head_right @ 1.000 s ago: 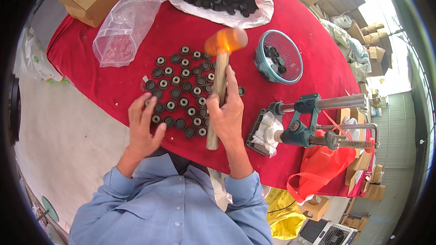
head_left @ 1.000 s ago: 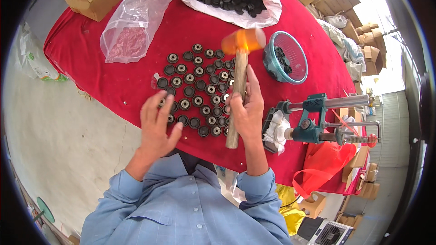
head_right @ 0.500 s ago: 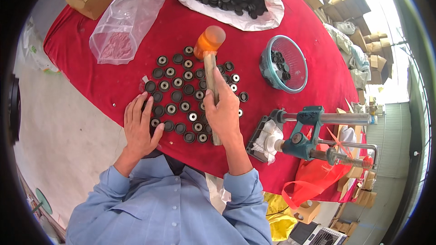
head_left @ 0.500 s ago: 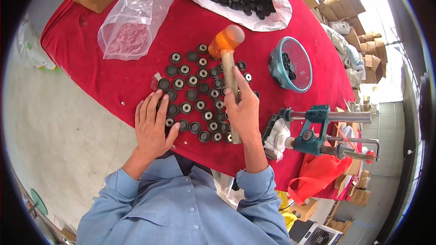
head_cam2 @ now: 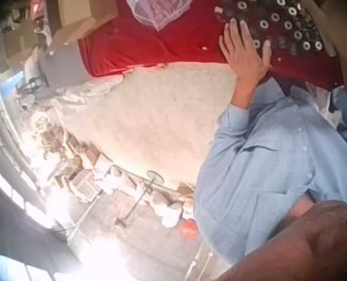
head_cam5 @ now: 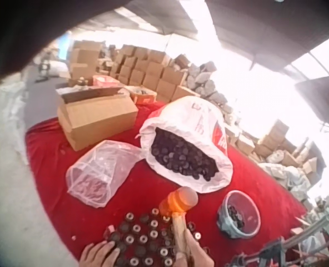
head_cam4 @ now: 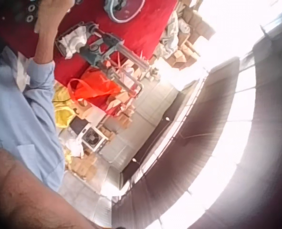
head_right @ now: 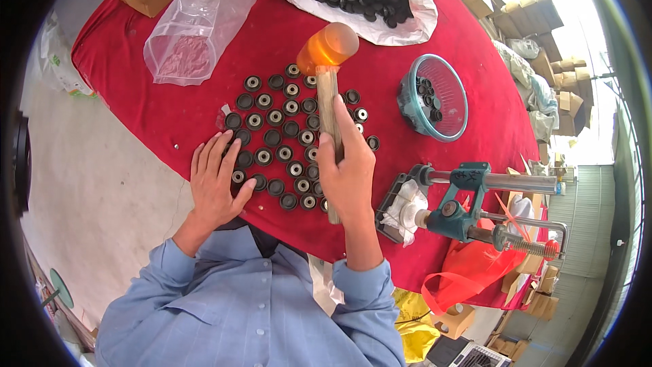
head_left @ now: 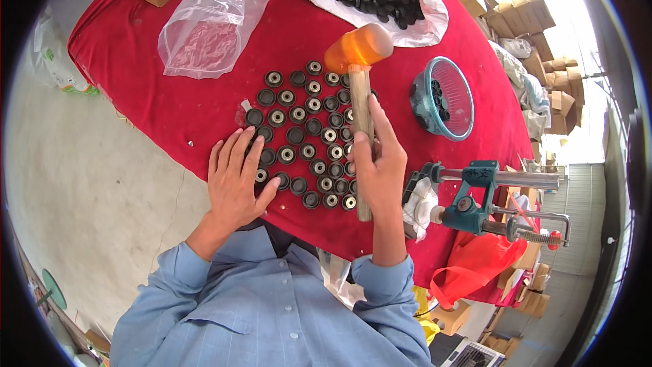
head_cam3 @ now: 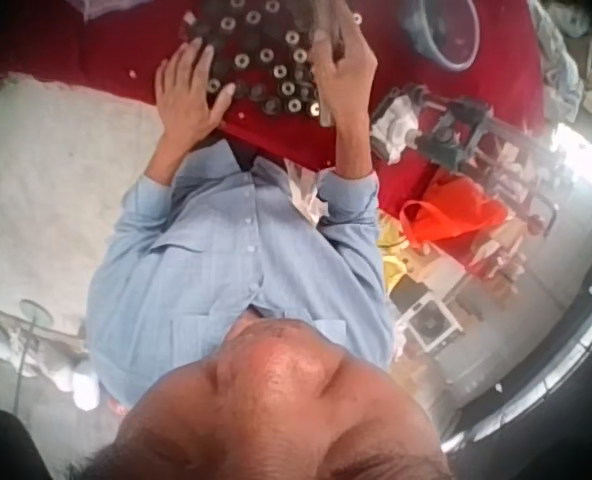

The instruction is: The person sorts small metal rings and dark circular discs on a red tablecloth, then uses a rubber mallet to tap the rings onto the discs. They arrange the assembled units into a grid pattern and finally use a manual press machine to process the items one by one.

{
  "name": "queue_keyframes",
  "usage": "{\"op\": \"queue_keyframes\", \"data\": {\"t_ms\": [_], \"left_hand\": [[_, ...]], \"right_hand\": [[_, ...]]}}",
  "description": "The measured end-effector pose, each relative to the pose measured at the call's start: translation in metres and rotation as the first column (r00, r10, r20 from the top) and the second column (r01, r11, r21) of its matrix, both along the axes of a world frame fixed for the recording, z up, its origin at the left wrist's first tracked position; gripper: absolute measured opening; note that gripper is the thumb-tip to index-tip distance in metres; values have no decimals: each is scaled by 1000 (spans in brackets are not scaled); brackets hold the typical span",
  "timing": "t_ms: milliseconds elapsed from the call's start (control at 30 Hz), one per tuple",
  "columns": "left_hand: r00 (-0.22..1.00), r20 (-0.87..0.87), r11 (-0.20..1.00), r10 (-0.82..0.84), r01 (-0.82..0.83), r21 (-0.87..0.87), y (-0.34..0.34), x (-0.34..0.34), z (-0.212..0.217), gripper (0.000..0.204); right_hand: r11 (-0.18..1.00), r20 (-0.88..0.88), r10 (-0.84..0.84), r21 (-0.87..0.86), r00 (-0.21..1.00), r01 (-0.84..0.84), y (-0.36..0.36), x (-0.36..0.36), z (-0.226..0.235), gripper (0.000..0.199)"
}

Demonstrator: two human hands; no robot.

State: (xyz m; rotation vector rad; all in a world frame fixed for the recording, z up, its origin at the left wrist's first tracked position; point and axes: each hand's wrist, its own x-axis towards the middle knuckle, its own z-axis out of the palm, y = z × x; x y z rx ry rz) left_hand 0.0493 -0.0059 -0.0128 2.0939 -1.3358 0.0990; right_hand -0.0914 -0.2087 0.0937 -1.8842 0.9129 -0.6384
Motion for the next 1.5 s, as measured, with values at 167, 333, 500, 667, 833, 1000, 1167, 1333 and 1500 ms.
{"op": "queue_keyframes", "data": {"t_ms": [167, 333, 500, 667, 833, 1000, 1167, 1333, 1500], "left_hand": [[1000, 17, 1000, -14, 14, -6, -5, 0, 2, 79], [1000, 5, 1000, -6, 6, -6, -3, 1, 1, 79], [1000, 22, 1000, -2, 2, -6, -4, 1, 1, 79], [1000, 14, 1000, -14, 14, 0, -3, 2, 2, 79], [1000, 4, 1000, -16, 16, 11, -2, 1, 1, 80], [1000, 8, 1000, -13, 13, 10, -5, 2, 2, 80], [1000, 5, 1000, -6, 6, 5, -1, 2, 0, 80], [999, -7, 999, -33, 33, 12, -1, 1, 3, 81], [1000, 0, 1000, -3, 3, 10, 0, 2, 0, 81]], "right_hand": [[949, -160, 101, -282, 982, -144, 6, -7, -25, 63], [997, -129, 45, -63, 991, -53, 13, -19, -4, 62], [978, -104, 78, -183, 992, -96, 33, -41, -16, 64], [977, -175, 110, -163, 978, -139, 31, -40, -13, 67], [949, -45, 148, -276, 988, -155, 55, -42, -6, 68], [966, -197, 153, -174, 968, -189, 50, -39, -22, 69], [967, -102, 163, -180, 981, -180, 55, -18, 2, 68], [954, -191, 155, -226, 969, -197, 43, -4, -21, 67], [934, -68, 201, -287, 977, -212, 51, -12, -6, 67]]}}
